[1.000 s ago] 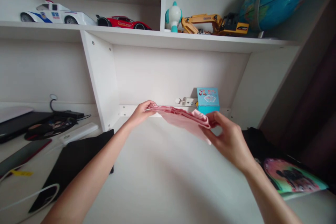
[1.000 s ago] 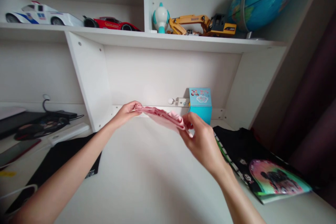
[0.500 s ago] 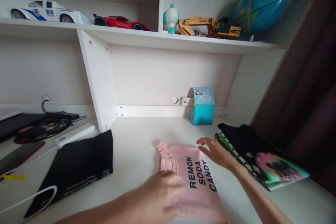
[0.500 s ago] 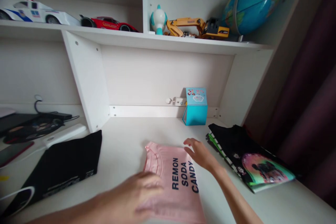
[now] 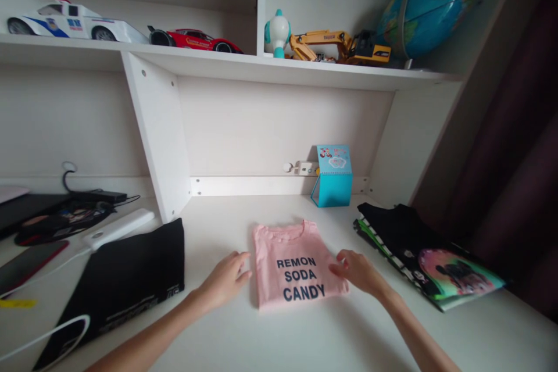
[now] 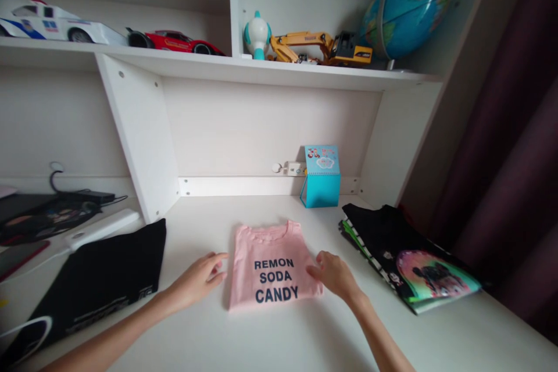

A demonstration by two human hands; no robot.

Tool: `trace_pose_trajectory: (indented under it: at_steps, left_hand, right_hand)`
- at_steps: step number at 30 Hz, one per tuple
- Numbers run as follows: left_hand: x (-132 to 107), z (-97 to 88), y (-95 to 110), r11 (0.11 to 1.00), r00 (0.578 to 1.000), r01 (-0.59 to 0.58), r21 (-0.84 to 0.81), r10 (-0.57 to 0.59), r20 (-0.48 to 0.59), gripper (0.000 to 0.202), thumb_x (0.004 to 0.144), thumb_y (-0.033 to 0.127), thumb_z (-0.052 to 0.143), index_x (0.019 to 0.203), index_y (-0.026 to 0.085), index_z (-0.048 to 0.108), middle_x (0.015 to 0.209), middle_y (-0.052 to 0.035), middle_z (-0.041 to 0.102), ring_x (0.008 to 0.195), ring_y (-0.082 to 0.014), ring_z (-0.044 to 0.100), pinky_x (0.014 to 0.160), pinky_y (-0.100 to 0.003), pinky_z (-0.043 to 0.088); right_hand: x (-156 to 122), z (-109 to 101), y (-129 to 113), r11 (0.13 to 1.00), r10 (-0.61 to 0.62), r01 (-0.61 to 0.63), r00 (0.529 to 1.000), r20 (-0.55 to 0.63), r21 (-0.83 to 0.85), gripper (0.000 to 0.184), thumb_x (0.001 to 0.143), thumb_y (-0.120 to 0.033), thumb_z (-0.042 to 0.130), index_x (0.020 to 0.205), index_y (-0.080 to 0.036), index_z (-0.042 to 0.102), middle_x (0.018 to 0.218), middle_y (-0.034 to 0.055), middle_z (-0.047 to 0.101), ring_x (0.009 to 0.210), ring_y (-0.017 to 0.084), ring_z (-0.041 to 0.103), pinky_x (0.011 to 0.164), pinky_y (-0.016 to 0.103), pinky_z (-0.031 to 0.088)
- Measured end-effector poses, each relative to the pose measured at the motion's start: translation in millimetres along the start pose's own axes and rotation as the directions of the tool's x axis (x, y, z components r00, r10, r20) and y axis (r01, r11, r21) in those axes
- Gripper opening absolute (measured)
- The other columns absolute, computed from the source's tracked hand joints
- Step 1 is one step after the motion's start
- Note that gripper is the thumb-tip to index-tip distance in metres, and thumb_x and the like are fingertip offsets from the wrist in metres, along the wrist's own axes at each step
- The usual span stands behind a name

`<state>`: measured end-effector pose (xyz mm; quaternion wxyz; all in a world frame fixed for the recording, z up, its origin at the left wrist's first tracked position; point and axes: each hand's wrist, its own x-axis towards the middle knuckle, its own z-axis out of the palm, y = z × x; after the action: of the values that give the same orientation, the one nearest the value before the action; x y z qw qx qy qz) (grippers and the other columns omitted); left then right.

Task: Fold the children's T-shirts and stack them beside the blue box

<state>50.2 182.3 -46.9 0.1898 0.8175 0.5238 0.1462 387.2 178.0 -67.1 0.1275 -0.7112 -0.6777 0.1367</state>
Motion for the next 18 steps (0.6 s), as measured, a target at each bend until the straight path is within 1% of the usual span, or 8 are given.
trace_pose_trajectory:
  at_steps: [3, 6, 9, 11, 13, 15, 17, 18]
  left_hand:
    - [5.9, 13.9, 9.4, 0.947, 0.999, -0.005, -0.321, 0.017, 0.035, 0.047, 0.078, 0.029, 0.049, 0.123, 0.018, 0.042, 0.093, -0.0035, 0.058, 0.076, -0.0152, 0.056, 0.074, -0.026, 0.044]
    - [16.9, 24.8, 23.3, 0.841, 0.998, 0.063, -0.537, -0.069, 0.008, 0.045, 0.07, 0.025, 0.053, 0.114, 0.016, 0.048, 0.086, -0.0014, 0.057, 0.072, -0.014, 0.054, 0.069, -0.024, 0.043]
    - [27.0, 28.5, 35.8, 0.633, 0.979, 0.167, -0.756, -0.198, 0.05, 0.035, 0.062, 0.02, 0.053, 0.097, 0.015, 0.054, 0.079, -0.0002, 0.055, 0.072, -0.0145, 0.053, 0.064, -0.024, 0.043]
    - [30.6, 29.9, 44.3, 0.481, 0.967, 0.205, -0.852, -0.234, 0.1, 0.039, 0.057, 0.017, 0.053, 0.096, 0.014, 0.054, 0.078, -0.0003, 0.055, 0.073, -0.0154, 0.054, 0.064, -0.024, 0.044]
    - [32.5, 33.0, 54.2, 0.392, 0.957, 0.238, -0.889, -0.252, 0.145, 0.047, 0.053, 0.013, 0.053, 0.1, 0.013, 0.053, 0.08, -0.0015, 0.057, 0.076, -0.0166, 0.055, 0.064, -0.025, 0.045]
    - [34.8, 38.2, 66.9, 0.401, 0.953, 0.26, -0.878, -0.253, 0.166, 0.053, 0.053, 0.01, 0.053, 0.106, 0.011, 0.051, 0.083, -0.0033, 0.058, 0.076, -0.0171, 0.055, 0.063, -0.025, 0.045]
    - [39.6, 44.0, 84.6, 0.502, 0.968, 0.211, -0.839, -0.228, 0.107, 0.059, 0.054, 0.008, 0.052, 0.113, 0.01, 0.05, 0.091, -0.0059, 0.058, 0.073, -0.0157, 0.055, 0.06, -0.024, 0.045]
    - [43.5, 46.5, 96.1, 0.57, 0.981, 0.141, -0.81, -0.188, 0.039, 0.062, 0.055, 0.007, 0.052, 0.116, 0.01, 0.049, 0.098, -0.0075, 0.056, 0.07, -0.0141, 0.055, 0.059, -0.024, 0.045]
  right_hand:
    - [6.5, 10.5, -14.4, 0.999, 0.036, -0.035, 0.999, -0.008, 0.037, 0.027, 0.07, -0.036, 0.052, 0.084, -0.015, 0.059, 0.082, 0.0094, 0.064, 0.074, 0.02, 0.059, 0.058, 0.025, 0.036]
    - [11.8, 15.8, -26.6, 0.997, 0.044, -0.042, 0.999, -0.028, 0.071, 0.017, 0.07, -0.03, 0.049, 0.076, -0.016, 0.056, 0.08, 0.0089, 0.064, 0.071, 0.019, 0.059, 0.056, 0.024, 0.034]
    - [12.7, 13.2, -28.5, 0.994, 0.041, -0.034, 0.997, -0.062, 0.105, 0.012, 0.072, -0.022, 0.042, 0.074, -0.017, 0.053, 0.079, 0.0072, 0.064, 0.07, 0.017, 0.059, 0.055, 0.022, 0.034]
    - [10.1, 7.4, -25.3, 0.992, 0.022, -0.011, 0.996, -0.089, 0.122, 0.012, 0.072, -0.018, 0.04, 0.075, -0.018, 0.051, 0.078, 0.0055, 0.064, 0.07, 0.016, 0.059, 0.055, 0.021, 0.034]
    - [4.7, -1.7, -20.7, 0.991, -0.017, 0.033, 0.992, -0.122, 0.129, 0.012, 0.071, -0.015, 0.04, 0.078, -0.019, 0.049, 0.078, 0.0037, 0.064, 0.071, 0.015, 0.059, 0.057, 0.021, 0.035]
    - [-3.3, -15.1, -14.6, 0.989, -0.061, 0.081, 0.986, -0.157, 0.125, 0.013, 0.07, -0.015, 0.041, 0.08, -0.02, 0.048, 0.081, 0.0028, 0.064, 0.074, 0.015, 0.059, 0.059, 0.021, 0.035]
    - [-13.2, -33.9, -5.3, 0.986, -0.093, 0.119, 0.973, -0.21, 0.114, 0.014, 0.071, -0.017, 0.041, 0.084, -0.022, 0.047, 0.086, 0.0022, 0.064, 0.075, 0.016, 0.06, 0.06, 0.022, 0.036]
    - [-18.3, -45.7, 1.5, 0.987, -0.1, 0.128, 0.963, -0.249, 0.101, 0.014, 0.072, -0.019, 0.042, 0.085, -0.023, 0.047, 0.085, 0.0016, 0.064, 0.074, 0.016, 0.06, 0.059, 0.022, 0.036]
